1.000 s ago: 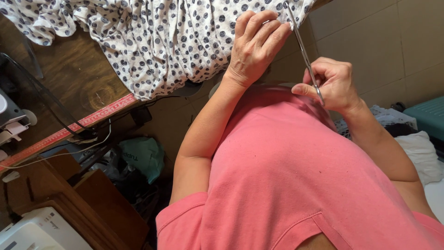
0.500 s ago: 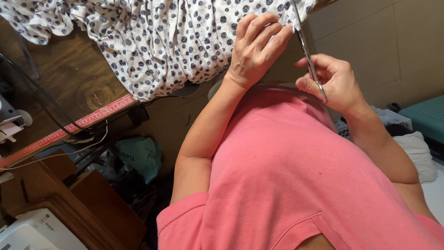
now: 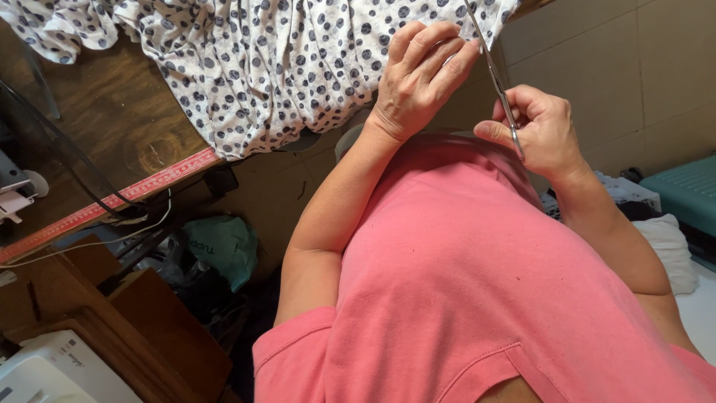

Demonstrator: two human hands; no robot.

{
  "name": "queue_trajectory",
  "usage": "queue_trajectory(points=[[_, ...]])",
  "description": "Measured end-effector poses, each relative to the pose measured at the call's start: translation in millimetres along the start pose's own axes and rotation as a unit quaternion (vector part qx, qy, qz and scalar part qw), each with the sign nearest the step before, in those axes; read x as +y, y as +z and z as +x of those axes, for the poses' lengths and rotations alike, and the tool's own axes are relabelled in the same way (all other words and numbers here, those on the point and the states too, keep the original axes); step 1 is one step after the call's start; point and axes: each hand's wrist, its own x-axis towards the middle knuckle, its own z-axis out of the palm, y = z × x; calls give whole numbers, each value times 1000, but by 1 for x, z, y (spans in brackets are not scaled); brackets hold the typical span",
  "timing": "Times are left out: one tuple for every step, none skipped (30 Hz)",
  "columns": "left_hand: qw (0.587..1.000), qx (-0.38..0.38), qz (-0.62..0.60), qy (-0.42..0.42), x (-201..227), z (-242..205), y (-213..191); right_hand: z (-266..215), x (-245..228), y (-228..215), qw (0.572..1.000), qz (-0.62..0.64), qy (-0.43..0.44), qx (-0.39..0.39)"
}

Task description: The person uses scissors to cut a piece of white fabric with black polka dots on a wooden table. They hold the fabric with one hand and cut along the edge with the other, occasionally adjusting the fabric's position.

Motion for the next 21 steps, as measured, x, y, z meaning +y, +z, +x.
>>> queue_trajectory(points=[[1000,-3,2,1,-1,0,0,-1,-3,0,1000,-5,2,5],[1000,-4,2,2,-1,0,0,-1,-1,0,1000,-5,1,5],[1000,-10,1,3,-1,0,-1,-1,0,1,1000,-11,-12,6],[1000,-16,-1,4,-1,0,-2,-2,2,2,1000,-17,-25,7],[1000,-17,0,3,-2,0,-2,-5,2,0,1000,-17,-25,6],[1000,-16,-2,1,-2,-1,-3,-7,2,-3,1000,-8,5,-20],[1000,-14,-4,0,-3,-1,-3,-9,2,-6,998,0,34,-46],[1000,-14,-4,-1,-2,-2,-2,-19,-1,-16,998,0,33,-46],[1000,-13,-6,-5,-2,-4,-2,-28,-5,-25,997,-20,46,-65],[1000,-13,-8,-9,-2,-6,-1,-38,-8,-35,994,-39,59,-84],[1000,-12,-7,-9,-2,-4,-2,-46,-2,-37,994,-39,58,-84],[1000,-7,-9,-6,-3,-3,-2,-55,5,-39,992,-121,3,-37],[1000,-3,-11,-4,-2,-2,-2,-65,13,-40,978,-201,-51,10],[1000,-3,-12,-5,-1,-1,-3,-65,13,-37,978,-201,-50,10],[1000,-3,-15,-8,-1,1,-4,-64,14,-34,970,-219,-99,44],[1000,-3,-18,-11,-1,2,-5,-64,15,-30,957,-236,-148,77],[1000,-3,-19,-11,-1,1,-5,-59,18,-27,958,-235,-147,78],[1000,-11,-24,-11,-1,-1,-5,-55,21,-23,961,-220,-147,74],[999,-17,-29,-10,-3,-2,-4,-49,24,-20,965,-206,-149,70],[999,-17,-28,-8,-2,-2,-4,-47,26,-17,965,-205,-149,72],[999,-21,-26,-20,-1,-2,-5,-45,28,-15,964,-199,-159,77]])
